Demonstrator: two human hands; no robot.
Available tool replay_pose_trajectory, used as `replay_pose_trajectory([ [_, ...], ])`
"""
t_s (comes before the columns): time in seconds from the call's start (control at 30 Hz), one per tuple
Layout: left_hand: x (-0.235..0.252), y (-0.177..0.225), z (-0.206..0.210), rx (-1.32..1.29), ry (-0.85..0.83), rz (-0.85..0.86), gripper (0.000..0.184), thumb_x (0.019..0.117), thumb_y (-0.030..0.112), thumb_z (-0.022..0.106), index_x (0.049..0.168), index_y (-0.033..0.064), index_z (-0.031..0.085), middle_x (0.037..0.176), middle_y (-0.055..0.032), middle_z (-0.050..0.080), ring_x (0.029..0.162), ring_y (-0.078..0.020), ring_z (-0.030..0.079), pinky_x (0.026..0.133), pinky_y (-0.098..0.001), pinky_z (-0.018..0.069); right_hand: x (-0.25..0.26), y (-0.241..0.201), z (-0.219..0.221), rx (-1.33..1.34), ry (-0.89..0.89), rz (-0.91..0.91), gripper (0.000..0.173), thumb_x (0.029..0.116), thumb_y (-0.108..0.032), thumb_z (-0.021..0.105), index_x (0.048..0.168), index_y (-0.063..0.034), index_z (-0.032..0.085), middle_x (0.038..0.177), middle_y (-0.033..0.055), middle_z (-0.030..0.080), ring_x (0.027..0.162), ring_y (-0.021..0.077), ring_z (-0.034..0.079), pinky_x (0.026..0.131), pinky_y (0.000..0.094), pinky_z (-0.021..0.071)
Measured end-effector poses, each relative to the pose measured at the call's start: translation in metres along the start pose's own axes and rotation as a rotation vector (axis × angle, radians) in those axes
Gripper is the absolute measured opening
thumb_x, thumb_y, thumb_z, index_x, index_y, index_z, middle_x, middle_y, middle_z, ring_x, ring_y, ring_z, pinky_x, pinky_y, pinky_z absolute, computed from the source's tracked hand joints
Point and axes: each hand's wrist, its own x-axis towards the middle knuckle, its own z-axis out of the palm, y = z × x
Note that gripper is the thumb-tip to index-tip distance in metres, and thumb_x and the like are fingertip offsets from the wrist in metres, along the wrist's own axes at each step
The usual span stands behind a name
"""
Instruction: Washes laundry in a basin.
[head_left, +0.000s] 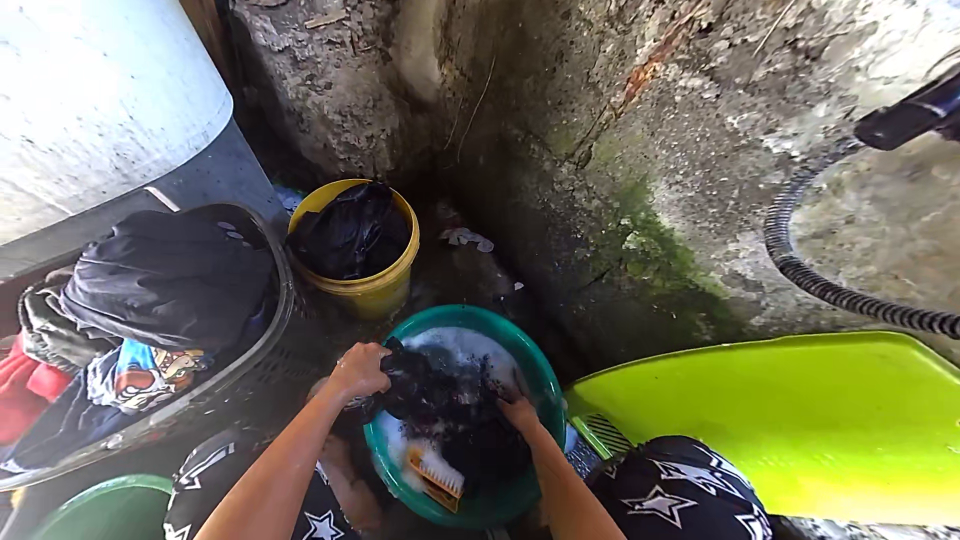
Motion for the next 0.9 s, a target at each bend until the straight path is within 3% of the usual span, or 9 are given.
replay_pose_trajectory([
  [0.13,-0.003,0.005,-0.008,-0.028,0.018,-0.009,0.046,0.0840,0.015,0.078,0.128,0.0038,0.068,0.126,-0.0214,0.067,0.121,-0.0382,0.061,0.101,-0.0602,0.0460,0.015,0.028,0.016,0.251,-0.027,0.016,0.046,0.1079,-0.020,0.053,0.150,-0.0015,0.048,0.154,0.0266,0.045,0.146,0.0392,0.040,0.120,0.0556,0.0309],
  [0.23,-0.005,0.017,-0.010,-0.045,0.000,0.077,0.041,0.0834,0.014,0.078,0.122,0.0028,0.070,0.118,-0.0207,0.069,0.115,-0.0370,0.063,0.098,-0.0592,0.0471,0.009,0.025,0.018,0.448,0.009,-0.017,0.037,0.1051,-0.014,0.057,0.136,0.0065,0.057,0.139,0.0284,0.056,0.131,0.0374,0.052,0.110,0.0545,0.0400],
  [0.37,-0.019,0.043,-0.015,-0.099,0.008,0.316,0.029,0.0782,0.013,0.078,0.105,0.0011,0.072,0.099,-0.0170,0.071,0.097,-0.0316,0.066,0.087,-0.0549,0.0494,-0.030,-0.025,-0.021,0.644,0.128,-0.203,0.036,0.0871,0.005,0.067,0.122,0.0077,0.058,0.114,0.0207,0.062,0.101,0.0255,0.061,0.087,0.0443,0.0529],
  [0.5,-0.047,0.063,-0.016,-0.277,-0.001,0.598,0.025,0.0710,0.008,0.077,0.095,0.0012,0.073,0.088,-0.0081,0.072,0.083,-0.0147,0.066,0.077,-0.0397,0.0517,-0.105,-0.081,-0.092,0.681,0.175,-0.542,0.024,0.0864,0.005,0.062,0.110,0.0025,0.059,0.098,0.0072,0.063,0.087,0.0103,0.062,0.077,0.0308,0.0553],
  [0.63,-0.071,0.088,0.006,-0.582,-0.123,0.776,0.029,0.0684,0.001,0.075,0.097,-0.0021,0.073,0.091,-0.0023,0.073,0.084,0.0004,0.065,0.077,-0.0212,0.0545,-0.178,-0.122,-0.147,0.631,0.207,-0.762,0.018,0.0868,0.006,0.063,0.103,-0.0027,0.061,0.093,0.0026,0.061,0.085,0.0072,0.060,0.078,0.0279,0.0527],
  [0.7,-0.068,0.101,0.029,-0.623,-0.126,0.826,0.031,0.0696,-0.001,0.075,0.100,-0.0068,0.072,0.094,-0.0098,0.073,0.087,-0.0069,0.067,0.080,-0.0271,0.0555,-0.201,-0.137,-0.163,0.612,0.253,-0.847,0.021,0.0858,0.007,0.064,0.104,-0.0043,0.062,0.090,0.0015,0.063,0.080,0.0059,0.061,0.072,0.0249,0.0527],
  [0.77,-0.055,0.110,0.058,-0.507,-0.079,0.780,0.035,0.0728,0.001,0.078,0.106,-0.0090,0.072,0.101,-0.0201,0.073,0.096,-0.0235,0.070,0.088,-0.0424,0.0557,-0.214,-0.149,-0.172,0.576,0.297,-0.914,0.026,0.0870,0.007,0.063,0.111,-0.0030,0.064,0.093,0.0024,0.066,0.080,0.0045,0.063,0.071,0.0222,0.0533],
  [0.83,-0.037,0.112,0.085,-0.268,-0.162,0.596,0.046,0.0828,0.008,0.078,0.125,-0.0066,0.067,0.123,-0.0271,0.067,0.119,-0.0391,0.063,0.105,-0.0563,0.0472,-0.217,-0.159,-0.174,0.543,0.340,-0.948,0.023,0.0895,0.006,0.063,0.112,-0.0017,0.065,0.092,0.0032,0.067,0.079,0.0045,0.062,0.070,0.0211,0.0521],
  [0.9,-0.013,0.103,0.107,-0.002,-0.300,0.451,0.050,0.0921,0.017,0.076,0.136,-0.0005,0.060,0.134,-0.0281,0.061,0.130,-0.0451,0.055,0.110,-0.0632,0.0416,-0.208,-0.167,-0.170,0.477,0.381,-0.959,0.018,0.0916,0.004,0.064,0.109,-0.0014,0.064,0.090,0.0052,0.066,0.078,0.0072,0.061,0.069,0.0241,0.0516],
])
